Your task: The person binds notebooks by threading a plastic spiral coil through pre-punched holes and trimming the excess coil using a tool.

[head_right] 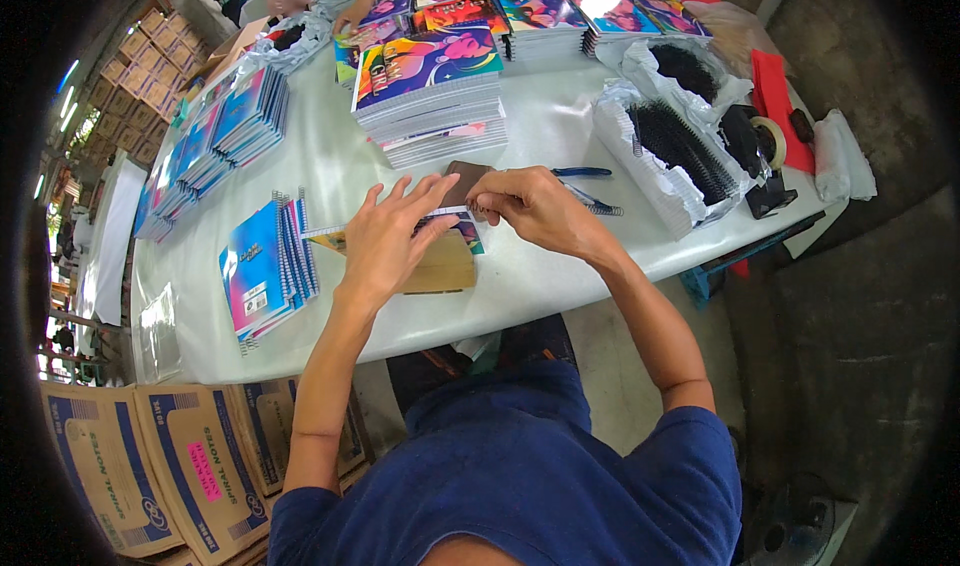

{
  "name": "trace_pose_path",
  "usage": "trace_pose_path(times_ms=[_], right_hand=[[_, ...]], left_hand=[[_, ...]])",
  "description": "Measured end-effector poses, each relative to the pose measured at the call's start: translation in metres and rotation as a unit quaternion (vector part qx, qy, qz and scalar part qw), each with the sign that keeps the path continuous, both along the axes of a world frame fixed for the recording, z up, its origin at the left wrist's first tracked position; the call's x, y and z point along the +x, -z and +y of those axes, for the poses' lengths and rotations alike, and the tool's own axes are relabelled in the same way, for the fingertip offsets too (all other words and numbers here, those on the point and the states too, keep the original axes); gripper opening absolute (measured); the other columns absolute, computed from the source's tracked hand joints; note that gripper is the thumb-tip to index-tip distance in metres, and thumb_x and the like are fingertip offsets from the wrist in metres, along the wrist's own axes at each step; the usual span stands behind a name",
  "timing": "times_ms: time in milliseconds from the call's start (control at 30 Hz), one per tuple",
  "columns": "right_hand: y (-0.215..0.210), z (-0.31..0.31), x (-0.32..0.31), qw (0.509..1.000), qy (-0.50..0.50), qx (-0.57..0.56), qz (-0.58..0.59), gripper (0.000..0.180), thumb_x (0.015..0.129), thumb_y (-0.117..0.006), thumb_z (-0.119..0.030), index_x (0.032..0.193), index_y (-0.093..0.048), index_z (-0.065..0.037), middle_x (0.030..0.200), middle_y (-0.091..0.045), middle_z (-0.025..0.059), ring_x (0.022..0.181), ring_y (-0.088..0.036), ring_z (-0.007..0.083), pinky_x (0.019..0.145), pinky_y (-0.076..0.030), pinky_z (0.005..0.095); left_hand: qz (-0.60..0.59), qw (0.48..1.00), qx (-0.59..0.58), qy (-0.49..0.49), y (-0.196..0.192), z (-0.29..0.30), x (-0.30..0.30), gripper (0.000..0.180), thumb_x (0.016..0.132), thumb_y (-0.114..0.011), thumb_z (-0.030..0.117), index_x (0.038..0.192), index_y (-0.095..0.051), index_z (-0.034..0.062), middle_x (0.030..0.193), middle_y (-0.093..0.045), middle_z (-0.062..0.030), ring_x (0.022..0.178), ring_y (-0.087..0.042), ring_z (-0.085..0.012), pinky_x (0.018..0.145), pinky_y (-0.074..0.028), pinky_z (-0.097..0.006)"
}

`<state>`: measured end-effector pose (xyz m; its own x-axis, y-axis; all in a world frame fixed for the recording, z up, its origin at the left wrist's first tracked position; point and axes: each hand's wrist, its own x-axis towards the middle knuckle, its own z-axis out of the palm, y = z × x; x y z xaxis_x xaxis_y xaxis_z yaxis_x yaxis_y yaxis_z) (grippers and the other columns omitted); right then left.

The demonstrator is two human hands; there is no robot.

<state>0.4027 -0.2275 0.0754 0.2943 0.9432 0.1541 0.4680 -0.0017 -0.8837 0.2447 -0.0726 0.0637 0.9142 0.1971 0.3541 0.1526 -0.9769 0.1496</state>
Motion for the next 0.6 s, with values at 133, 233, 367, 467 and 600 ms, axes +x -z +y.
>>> trace_pose_path(times_ms=[133,233,367,467,600], right_hand=[[0.008,0.000,-0.002,0.997,-0.002,0.065,-0.041,0.013,0.091,-0.060,-0.002,0.102,-0.066,0.000,0.080,-0.062,0.0090,0.073,-0.057,0.0168,0.064,-0.045,0.0316],[0.002,-0.004,-0.001,0.991,-0.040,0.061,-0.110,0.014,0.090,-0.061,-0.004,0.102,-0.064,0.002,0.082,-0.064,0.0123,0.073,-0.060,0.0242,0.065,-0.048,0.0351],[-0.004,-0.006,-0.008,0.979,-0.002,0.079,-0.188,0.018,0.088,-0.061,-0.003,0.106,-0.058,0.000,0.090,-0.065,0.0152,0.080,-0.064,0.0314,0.069,-0.050,0.0394],[-0.001,-0.010,-0.015,0.977,0.039,0.025,-0.208,0.019,0.088,-0.061,-0.005,0.105,-0.053,-0.003,0.094,-0.064,0.0173,0.085,-0.064,0.0355,0.071,-0.050,0.0428],[0.000,-0.008,-0.023,0.947,0.073,0.050,-0.310,0.017,0.089,-0.060,-0.006,0.106,-0.057,-0.002,0.088,-0.065,0.0162,0.080,-0.064,0.0345,0.069,-0.050,0.0409]], left_hand=[[0.005,1.000,-0.012,-0.002,-0.002,-0.004,-0.001,0.049,0.091,-0.059,0.042,0.136,-0.053,0.0249,0.128,-0.063,-0.0060,0.121,-0.055,-0.0340,0.103,-0.039,-0.051],[0.013,1.000,-0.011,0.000,-0.004,-0.004,-0.002,0.048,0.092,-0.059,0.040,0.136,-0.053,0.0234,0.128,-0.062,-0.0064,0.121,-0.055,-0.0333,0.103,-0.040,-0.050],[0.014,1.000,-0.016,-0.004,-0.003,-0.004,-0.002,0.049,0.091,-0.060,0.039,0.137,-0.053,0.0226,0.129,-0.061,-0.0066,0.121,-0.056,-0.0329,0.103,-0.041,-0.049],[0.013,1.000,-0.028,-0.002,-0.004,-0.005,-0.001,0.050,0.091,-0.061,0.038,0.137,-0.052,0.0227,0.130,-0.061,-0.0068,0.121,-0.056,-0.0331,0.103,-0.040,-0.048],[-0.003,1.000,-0.019,0.010,-0.007,-0.009,0.000,0.052,0.090,-0.062,0.037,0.139,-0.050,0.0235,0.129,-0.062,-0.0067,0.118,-0.058,-0.0322,0.097,-0.046,-0.046]])
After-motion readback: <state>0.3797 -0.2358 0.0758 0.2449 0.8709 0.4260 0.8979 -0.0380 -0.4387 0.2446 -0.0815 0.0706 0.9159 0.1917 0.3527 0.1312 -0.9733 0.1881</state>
